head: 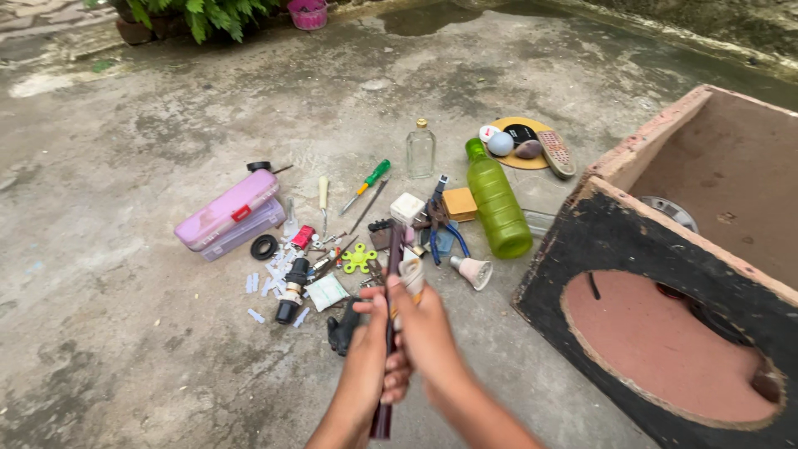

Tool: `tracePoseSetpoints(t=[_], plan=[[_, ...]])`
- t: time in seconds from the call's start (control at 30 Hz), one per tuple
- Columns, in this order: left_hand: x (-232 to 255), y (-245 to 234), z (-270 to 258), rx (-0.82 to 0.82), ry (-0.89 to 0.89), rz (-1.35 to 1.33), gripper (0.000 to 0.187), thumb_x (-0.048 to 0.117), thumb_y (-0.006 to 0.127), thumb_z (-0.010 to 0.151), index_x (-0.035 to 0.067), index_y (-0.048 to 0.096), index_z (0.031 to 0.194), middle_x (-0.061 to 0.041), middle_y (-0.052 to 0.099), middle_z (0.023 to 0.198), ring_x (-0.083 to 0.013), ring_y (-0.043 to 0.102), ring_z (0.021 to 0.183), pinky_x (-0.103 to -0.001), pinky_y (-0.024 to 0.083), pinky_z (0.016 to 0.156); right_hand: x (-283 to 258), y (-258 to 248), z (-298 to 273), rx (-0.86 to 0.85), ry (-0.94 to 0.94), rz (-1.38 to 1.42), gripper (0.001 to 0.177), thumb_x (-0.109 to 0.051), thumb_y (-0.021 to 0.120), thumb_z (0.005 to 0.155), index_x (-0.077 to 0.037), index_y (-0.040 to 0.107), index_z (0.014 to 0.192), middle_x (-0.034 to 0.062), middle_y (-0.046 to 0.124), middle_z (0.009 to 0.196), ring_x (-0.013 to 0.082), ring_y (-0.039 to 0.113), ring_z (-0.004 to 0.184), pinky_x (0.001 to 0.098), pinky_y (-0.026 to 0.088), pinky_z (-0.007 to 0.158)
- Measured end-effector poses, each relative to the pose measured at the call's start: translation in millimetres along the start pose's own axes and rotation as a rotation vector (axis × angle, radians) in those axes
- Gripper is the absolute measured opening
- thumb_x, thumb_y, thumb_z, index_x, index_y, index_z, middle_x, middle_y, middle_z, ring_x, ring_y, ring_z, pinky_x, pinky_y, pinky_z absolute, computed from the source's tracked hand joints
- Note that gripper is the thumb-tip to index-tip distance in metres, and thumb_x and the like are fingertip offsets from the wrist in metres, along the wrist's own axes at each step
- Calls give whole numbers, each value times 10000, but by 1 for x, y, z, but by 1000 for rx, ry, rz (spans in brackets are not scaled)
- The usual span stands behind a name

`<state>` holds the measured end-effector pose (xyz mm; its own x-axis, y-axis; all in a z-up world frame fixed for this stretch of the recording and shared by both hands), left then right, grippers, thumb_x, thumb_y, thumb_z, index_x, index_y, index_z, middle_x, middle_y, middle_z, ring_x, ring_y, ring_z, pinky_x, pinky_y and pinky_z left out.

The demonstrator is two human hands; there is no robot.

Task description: The person wipes various tools and objects with a cloth and places them into a wooden box.

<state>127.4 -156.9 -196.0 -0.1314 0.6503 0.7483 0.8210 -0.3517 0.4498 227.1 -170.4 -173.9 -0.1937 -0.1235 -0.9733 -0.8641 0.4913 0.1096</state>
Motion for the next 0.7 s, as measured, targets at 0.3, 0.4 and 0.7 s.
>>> tracePoseSetpoints(t=[0.3,0.4,0.7], plan=[[-9,2,1,-715,-343,-819,551,586,458,1059,116,455,770,54,321,521,-60,288,351,-220,257,266,-37,-6,10,-169,43,302,576,-456,478,1022,38,638,1271,188,799,1080,227,771,945,324,609,837],[-2,-13,3,-605,-355,-952,542,553,477,1055,110,445,744,47,315,501,-62,283,332,-225,274,242,-32,9,-22,-202,149,267,534,-436,483,975,-32,628,1293,149,796,1086,212,789,944,320,622,811],[-37,2,4,-823,-384,-642,596,671,412,1066,137,443,803,44,296,526,-85,277,392,-245,210,348,-41,-34,58,-107,-32,506,448,-315,531,1010,16,609,1300,152,750,1089,245,727,933,343,624,796]])
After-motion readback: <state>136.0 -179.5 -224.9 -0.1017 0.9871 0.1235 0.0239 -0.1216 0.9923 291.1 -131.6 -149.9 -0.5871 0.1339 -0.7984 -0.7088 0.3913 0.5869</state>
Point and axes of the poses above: each hand's wrist, its own z-axis towards the middle knuckle, its own y-axis out of the palm, x = y × z, the point moved 3 cm from there along z, towards the middle knuckle
